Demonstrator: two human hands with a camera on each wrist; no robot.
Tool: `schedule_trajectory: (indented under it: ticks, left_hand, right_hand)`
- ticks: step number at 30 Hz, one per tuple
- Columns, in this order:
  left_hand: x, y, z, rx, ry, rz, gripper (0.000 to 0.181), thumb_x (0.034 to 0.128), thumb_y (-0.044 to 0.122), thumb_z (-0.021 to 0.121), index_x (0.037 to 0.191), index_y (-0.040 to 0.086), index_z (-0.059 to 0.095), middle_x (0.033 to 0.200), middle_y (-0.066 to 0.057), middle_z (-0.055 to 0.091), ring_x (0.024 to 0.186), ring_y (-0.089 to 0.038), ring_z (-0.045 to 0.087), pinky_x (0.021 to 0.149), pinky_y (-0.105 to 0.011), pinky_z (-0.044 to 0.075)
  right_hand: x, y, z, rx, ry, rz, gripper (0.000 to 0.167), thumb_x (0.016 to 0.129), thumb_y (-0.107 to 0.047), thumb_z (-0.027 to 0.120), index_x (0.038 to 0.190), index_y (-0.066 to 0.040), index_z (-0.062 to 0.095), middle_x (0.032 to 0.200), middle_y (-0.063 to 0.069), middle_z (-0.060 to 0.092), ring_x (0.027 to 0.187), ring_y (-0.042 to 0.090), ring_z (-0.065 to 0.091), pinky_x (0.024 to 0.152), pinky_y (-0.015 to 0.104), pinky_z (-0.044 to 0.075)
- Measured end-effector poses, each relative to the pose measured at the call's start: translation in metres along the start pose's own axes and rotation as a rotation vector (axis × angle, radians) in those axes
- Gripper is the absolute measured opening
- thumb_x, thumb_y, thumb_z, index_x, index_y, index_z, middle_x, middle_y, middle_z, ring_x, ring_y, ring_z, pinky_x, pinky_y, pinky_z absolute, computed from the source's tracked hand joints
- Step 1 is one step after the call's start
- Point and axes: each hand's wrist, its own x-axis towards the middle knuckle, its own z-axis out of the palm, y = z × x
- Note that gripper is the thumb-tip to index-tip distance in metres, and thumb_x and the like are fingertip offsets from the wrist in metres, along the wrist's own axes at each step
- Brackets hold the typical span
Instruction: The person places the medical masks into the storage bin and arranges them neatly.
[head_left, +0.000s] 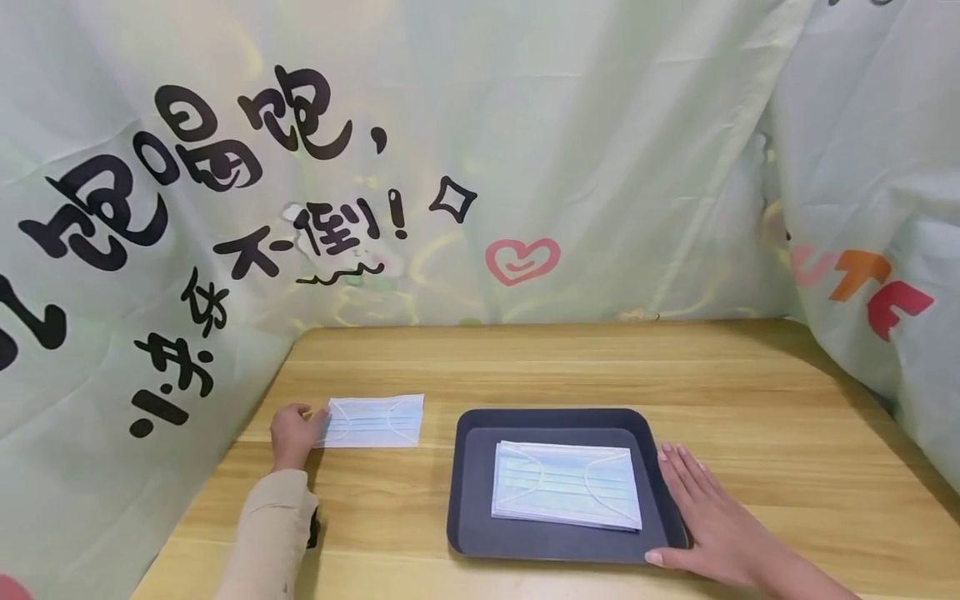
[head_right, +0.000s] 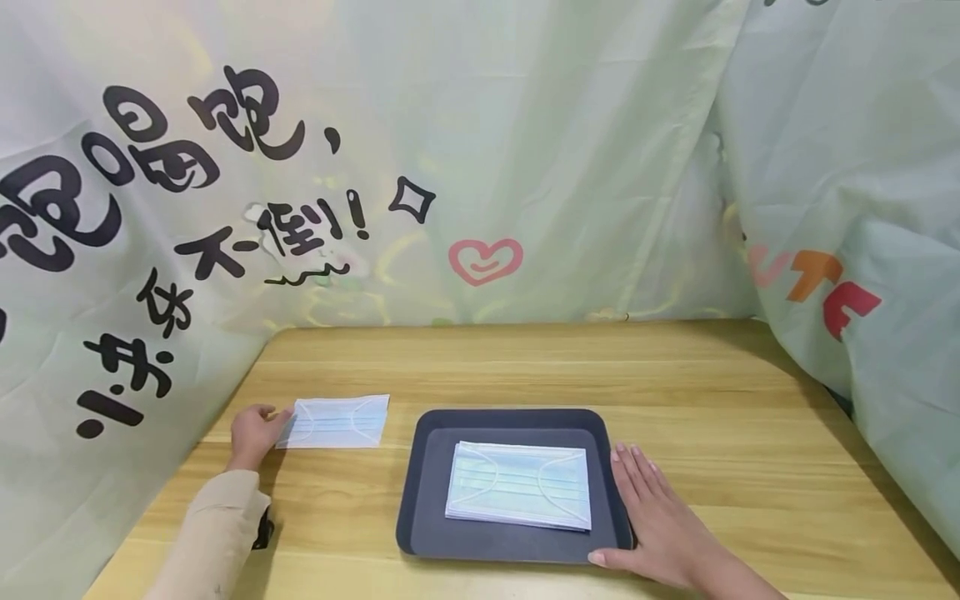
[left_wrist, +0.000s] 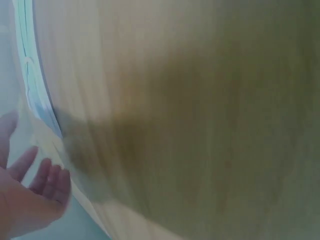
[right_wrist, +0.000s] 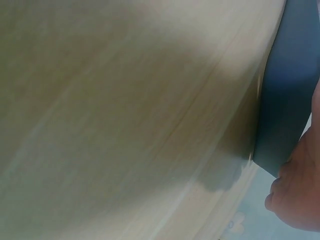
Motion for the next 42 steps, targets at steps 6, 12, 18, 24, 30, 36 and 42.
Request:
schedule_trajectory:
  ticks: [6, 12, 18, 24, 30, 36, 42]
  left_hand:
    - [-0.004, 0.009, 0.005, -0.024, 0.019, -0.12, 0.044, 0.0836, 0.019, 0.064, 0.105, -0.019, 0.057, 0.108, -0.036, 0.056, 0.101, -0.048, 0.052, 0.089, -0.053, 0.043]
    - [-0.008, 0.02, 0.007, 0.015, 0.013, -0.179, 0.043, 0.0828, 0.022, 0.065, 0.101, -0.017, 0.058, 0.106, -0.035, 0.058, 0.098, -0.048, 0.053, 0.085, -0.052, 0.044]
    - [-0.009, 0.03, 0.013, 0.056, -0.027, -0.203, 0.04, 0.0819, 0.018, 0.066, 0.102, -0.015, 0.058, 0.107, -0.033, 0.058, 0.099, -0.047, 0.055, 0.083, -0.051, 0.046]
    - [-0.008, 0.03, 0.015, 0.062, -0.04, -0.198, 0.034, 0.0818, 0.011, 0.067, 0.101, -0.017, 0.059, 0.105, -0.034, 0.06, 0.097, -0.045, 0.056, 0.085, -0.05, 0.046]
    - [-0.007, 0.029, 0.013, 0.087, -0.042, -0.18, 0.033, 0.0821, 0.009, 0.067, 0.099, -0.018, 0.061, 0.099, -0.033, 0.062, 0.091, -0.043, 0.056, 0.081, -0.048, 0.046]
    - [0.006, 0.014, 0.019, 0.062, -0.082, -0.154, 0.031, 0.081, 0.016, 0.069, 0.089, -0.014, 0.065, 0.091, -0.029, 0.064, 0.084, -0.039, 0.058, 0.074, -0.046, 0.047]
    - [0.034, -0.016, 0.027, 0.073, -0.169, 0.019, 0.027, 0.0815, 0.023, 0.069, 0.069, 0.0, 0.061, 0.069, -0.011, 0.059, 0.069, -0.025, 0.051, 0.06, -0.033, 0.042]
  right_hand:
    - [0.001, 0.002, -0.004, 0.017, -0.003, 0.009, 0.122, 0.065, -0.068, 0.066, 0.147, 0.003, 0.011, 0.155, 0.0, -0.016, 0.142, 0.011, -0.018, 0.113, 0.017, -0.014]
    - [0.001, 0.001, -0.006, -0.001, -0.002, 0.002, 0.122, 0.065, -0.069, 0.065, 0.147, 0.003, 0.011, 0.155, 0.001, -0.015, 0.142, 0.011, -0.019, 0.113, 0.018, -0.014]
    - [-0.001, -0.001, -0.005, 0.004, -0.005, 0.016, 0.121, 0.065, -0.068, 0.066, 0.147, 0.003, 0.012, 0.156, 0.001, -0.015, 0.142, 0.01, -0.019, 0.113, 0.017, -0.013]
    - [-0.001, -0.002, -0.004, 0.014, -0.015, 0.019, 0.12, 0.066, -0.068, 0.066, 0.147, 0.003, 0.013, 0.155, -0.002, -0.017, 0.142, 0.01, -0.019, 0.113, 0.017, -0.013]
    - [0.001, -0.004, -0.002, 0.018, -0.019, 0.023, 0.12, 0.066, -0.067, 0.066, 0.147, 0.002, 0.012, 0.155, -0.003, -0.017, 0.142, 0.009, -0.019, 0.113, 0.016, -0.014]
    - [0.001, -0.002, -0.003, 0.013, -0.026, 0.027, 0.121, 0.066, -0.067, 0.066, 0.148, 0.002, 0.01, 0.155, -0.003, -0.018, 0.141, 0.008, -0.019, 0.112, 0.016, -0.014]
    - [0.002, -0.003, -0.002, 0.021, -0.015, 0.013, 0.12, 0.065, -0.066, 0.067, 0.147, 0.003, 0.013, 0.155, -0.001, -0.015, 0.142, 0.009, -0.019, 0.113, 0.016, -0.014]
